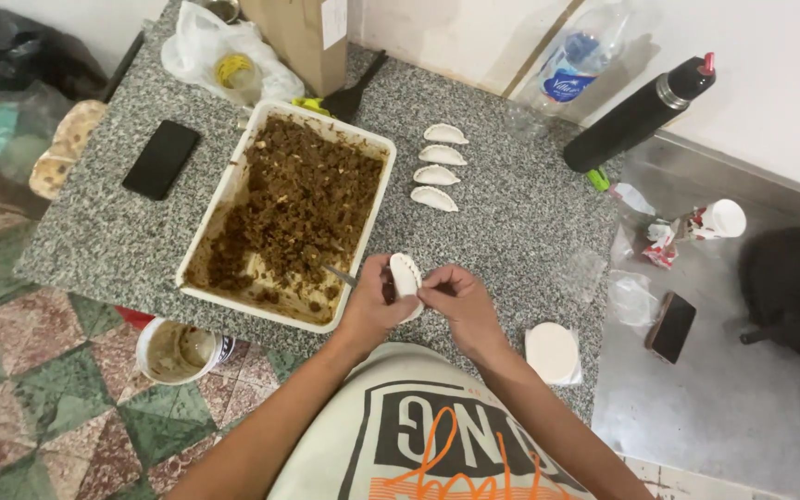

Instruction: Filling and sealing dough to make dumplings

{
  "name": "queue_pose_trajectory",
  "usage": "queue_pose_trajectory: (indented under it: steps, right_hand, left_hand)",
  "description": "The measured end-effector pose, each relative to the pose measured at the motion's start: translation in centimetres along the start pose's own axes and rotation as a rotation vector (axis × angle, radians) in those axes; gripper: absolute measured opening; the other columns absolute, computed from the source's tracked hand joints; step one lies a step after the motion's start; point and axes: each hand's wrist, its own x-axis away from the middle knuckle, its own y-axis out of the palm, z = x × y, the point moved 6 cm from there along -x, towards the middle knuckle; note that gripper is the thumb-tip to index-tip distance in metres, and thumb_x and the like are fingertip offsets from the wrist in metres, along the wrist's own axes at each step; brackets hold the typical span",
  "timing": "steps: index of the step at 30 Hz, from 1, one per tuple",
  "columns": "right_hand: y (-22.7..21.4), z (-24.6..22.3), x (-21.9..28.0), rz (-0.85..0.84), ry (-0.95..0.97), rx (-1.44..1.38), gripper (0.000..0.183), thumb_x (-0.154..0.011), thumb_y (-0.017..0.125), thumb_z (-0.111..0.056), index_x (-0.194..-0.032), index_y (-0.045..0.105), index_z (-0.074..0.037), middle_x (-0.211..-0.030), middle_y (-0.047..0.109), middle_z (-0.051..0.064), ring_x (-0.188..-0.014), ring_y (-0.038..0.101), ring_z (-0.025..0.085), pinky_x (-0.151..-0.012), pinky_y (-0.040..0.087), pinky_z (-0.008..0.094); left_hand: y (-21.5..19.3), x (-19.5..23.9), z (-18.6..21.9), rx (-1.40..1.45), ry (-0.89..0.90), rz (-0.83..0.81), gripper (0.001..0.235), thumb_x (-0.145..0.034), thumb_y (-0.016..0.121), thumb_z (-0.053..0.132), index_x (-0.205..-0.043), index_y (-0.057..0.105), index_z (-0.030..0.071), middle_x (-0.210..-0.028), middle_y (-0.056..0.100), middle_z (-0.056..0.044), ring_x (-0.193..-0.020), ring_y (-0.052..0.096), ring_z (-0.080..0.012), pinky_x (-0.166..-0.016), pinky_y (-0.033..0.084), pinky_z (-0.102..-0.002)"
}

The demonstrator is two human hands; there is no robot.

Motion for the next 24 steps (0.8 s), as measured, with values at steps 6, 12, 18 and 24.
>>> queue_pose_trajectory:
  steps: [6,12,18,24]
  right_hand:
    - [1.5,-2.5,-0.2,0.031,-0.081,0.033,0.025,-0.084,0.078,0.002,-0.100,0.061,-0.006,-0.079,0.063,0.008,-0.070,0.068,0.020,-0.071,0.058,0.036]
    - [2.5,-2.0,0.4,0.069,-0.005,0.049,0.017,-0.083,0.082,-0.002,-0.093,0.068,-0.001,-0.084,0.070,0.010,-0.076,0.069,0.018,-0.071,0.059,0.033]
    - [3.6,-3.1,0.5,0.099,-0.069,0.059,0.018,-0.082,0.076,0.004,-0.092,0.064,-0.004,-0.082,0.065,0.006,-0.076,0.065,0.016,-0.068,0.055,0.032]
    - [5.1,-2.5,0.6,0.036,-0.018,-0.007,0.017,-0.083,0.081,-0.001,-0.094,0.067,0.000,-0.083,0.071,0.012,-0.076,0.070,0.020,-0.071,0.061,0.036]
  left_hand:
    - [-0.2,0.1,2.4,0.065,0.005,-0.071,0.075,-0.070,0.086,0.010,-0.132,0.045,0.000,-0.101,0.062,-0.015,-0.089,0.063,-0.0243,-0.071,0.058,-0.035]
    - [-2.2,-0.7,1.9,0.113,0.042,-0.052,0.071,-0.073,0.084,0.006,-0.132,0.044,0.002,-0.103,0.059,-0.015,-0.090,0.064,-0.0254,-0.072,0.059,-0.032]
    - [-2.1,-1.1,1.4,0.121,0.038,-0.118,0.074,-0.072,0.087,0.006,-0.132,0.044,0.003,-0.100,0.061,-0.013,-0.087,0.065,-0.0233,-0.068,0.060,-0.032]
    - [-4.0,-1.9,0.2,0.147,0.085,-0.053,0.079,-0.073,0.086,0.004,-0.136,0.040,0.002,-0.104,0.057,-0.014,-0.089,0.063,-0.0253,-0.070,0.061,-0.032]
